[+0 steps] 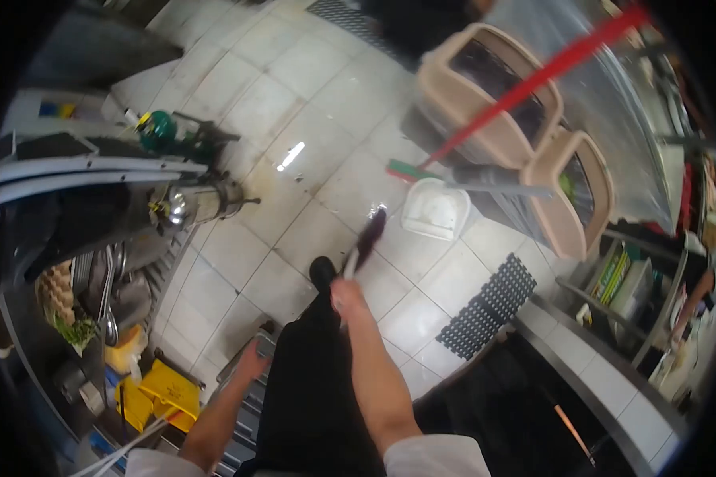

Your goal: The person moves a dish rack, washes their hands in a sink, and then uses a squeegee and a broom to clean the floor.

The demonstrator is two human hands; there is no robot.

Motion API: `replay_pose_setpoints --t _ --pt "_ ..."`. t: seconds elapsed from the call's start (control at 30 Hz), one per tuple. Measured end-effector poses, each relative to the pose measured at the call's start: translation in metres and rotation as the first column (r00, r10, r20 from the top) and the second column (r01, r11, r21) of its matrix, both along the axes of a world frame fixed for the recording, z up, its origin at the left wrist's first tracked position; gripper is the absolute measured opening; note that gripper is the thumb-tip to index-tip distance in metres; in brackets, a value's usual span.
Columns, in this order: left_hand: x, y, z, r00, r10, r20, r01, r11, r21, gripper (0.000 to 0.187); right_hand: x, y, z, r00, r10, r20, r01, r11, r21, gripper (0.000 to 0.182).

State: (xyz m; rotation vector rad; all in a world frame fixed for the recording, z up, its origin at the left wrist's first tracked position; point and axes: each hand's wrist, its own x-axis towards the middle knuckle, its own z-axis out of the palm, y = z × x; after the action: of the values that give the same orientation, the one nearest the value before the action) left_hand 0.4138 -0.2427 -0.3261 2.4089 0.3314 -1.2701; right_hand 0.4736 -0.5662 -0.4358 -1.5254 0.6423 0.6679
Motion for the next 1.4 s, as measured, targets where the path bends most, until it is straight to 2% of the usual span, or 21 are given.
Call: replay_pose_setpoints --t 0.03,0.07,0.2,0.3,0.37,0.4,0.53,0.67,0.73,0.83,0.9,1.0,1.07,1.13,1.17,1.2,1.23,1.27,1.3,1.37,1.4 --pt "-0.027 0.026 0.017 0.999 -0.002 -0.047 0.005 0.998 0.066 0.076 0.063 0.012 0.018 0.723 -0.472 -0.504 0.653 0.704 0.278 0.023" --pt "-0.059 0.055 0.023 0.99 0.086 -0.108 -0.079 0.995 0.066 0.075 0.102 0.024 -0.003 0.663 -0.547 -0.512 0.745 0.55 0.378 0.021" --pt "-0.107 0.08 0.05 0.913 0.362 -0.186 -0.356 0.932 0.067 0.072 0.222 0.015 0.028 0.705 -0.417 -0.573 0.683 0.615 0.393 0.021" --pt "-0.107 0.065 0.05 0.859 0.503 -0.094 -0.504 0.864 0.021 0.07 0.156 -0.011 0.067 0.905 -0.279 -0.321 0.419 0.716 0.559 0.03" --pt "-0.121 0.054 0.025 0.784 0.616 -0.076 -0.62 0.782 -0.066 0.068 0.093 -0.016 0.051 0.48 -0.429 -0.765 0.872 0.325 0.365 0.025" --pt "-0.131 0.047 0.018 0.709 0.701 -0.079 -0.704 0.698 -0.128 0.066 0.09 -0.009 0.118 0.732 -0.362 -0.577 0.653 0.613 0.444 0.022" --pt "-0.117 -0.004 0.018 0.593 0.796 -0.119 -0.805 0.581 -0.122 0.062 0.124 -0.016 0.018 0.457 -0.314 -0.832 0.864 0.379 0.331 0.02" --pt "-0.097 -0.052 0.045 0.493 0.867 -0.071 -0.87 0.49 -0.056 0.056 0.279 0.006 -0.038 0.661 -0.104 -0.743 0.745 0.203 0.635 0.021" --pt "-0.091 -0.073 0.052 0.438 0.897 -0.061 -0.898 0.439 0.012 0.054 0.344 0.009 -0.016 0.879 -0.031 -0.476 0.446 0.41 0.796 0.023" --pt "-0.09 -0.105 0.046 0.427 0.904 0.0 -0.904 0.427 0.037 0.047 0.319 -0.009 0.05 0.72 -0.118 -0.684 0.6 0.602 0.527 0.027" --pt "-0.057 -0.119 0.053 0.411 0.91 0.057 -0.91 0.413 -0.026 0.047 0.266 -0.041 0.099 0.845 -0.015 -0.534 0.275 0.869 0.411 0.027" --pt "0.0 -0.098 0.018 0.36 0.897 0.256 -0.884 0.416 -0.216 0.043 0.251 -0.061 0.164 0.733 0.453 -0.507 -0.23 0.867 0.442 0.022" --pt "0.095 -0.073 0.028 0.157 0.877 0.453 -0.788 0.388 -0.478 0.032 0.262 -0.051 0.098 0.571 0.623 -0.535 -0.456 0.782 0.425 0.032" --pt "0.18 -0.026 0.037 0.084 0.813 0.577 -0.752 0.432 -0.499 0.03 0.299 -0.037 -0.002 0.544 0.668 -0.508 -0.567 0.739 0.364 0.024" --pt "0.219 -0.003 0.045 0.039 0.773 0.633 -0.744 0.445 -0.499 0.03 0.316 -0.042 -0.042 0.599 0.78 0.181 -0.768 0.494 0.408 0.026" --pt "0.253 0.02 0.052 -0.028 0.766 0.642 -0.707 0.439 -0.555 0.032 0.347 -0.013 -0.065 0.579 0.683 -0.446 -0.668 0.71 0.222 0.023" --pt "0.284 0.043 0.051 -0.09 0.741 0.665 -0.68 0.442 -0.585 0.032 0.371 0.008 -0.072 0.411 0.812 -0.414 -0.837 0.516 0.182 0.023" --pt "0.312 0.068 0.05 -0.011 0.662 0.749 -0.652 0.563 -0.507 0.041 0.346 0.006 -0.065 0.409 0.802 -0.436 -0.831 0.525 0.186 0.023" --pt "0.338 0.086 0.045 0.068 0.689 0.721 -0.697 0.55 -0.46 0.044 0.322 0.014 -0.048 0.478 0.876 -0.062 -0.878 0.476 -0.056 0.019" --pt "0.392 0.125 0.025 0.296 0.676 0.675 -0.651 0.66 -0.375 0.058 0.292 0.043 0.023 0.64 0.757 0.13 -0.718 0.65 -0.25 0.032" --pt "0.406 0.136 0.013 0.379 0.649 0.659 -0.604 0.713 -0.356 0.063 0.277 0.052 0.081 0.821 0.564 -0.082 -0.567 0.794 -0.217 0.047"
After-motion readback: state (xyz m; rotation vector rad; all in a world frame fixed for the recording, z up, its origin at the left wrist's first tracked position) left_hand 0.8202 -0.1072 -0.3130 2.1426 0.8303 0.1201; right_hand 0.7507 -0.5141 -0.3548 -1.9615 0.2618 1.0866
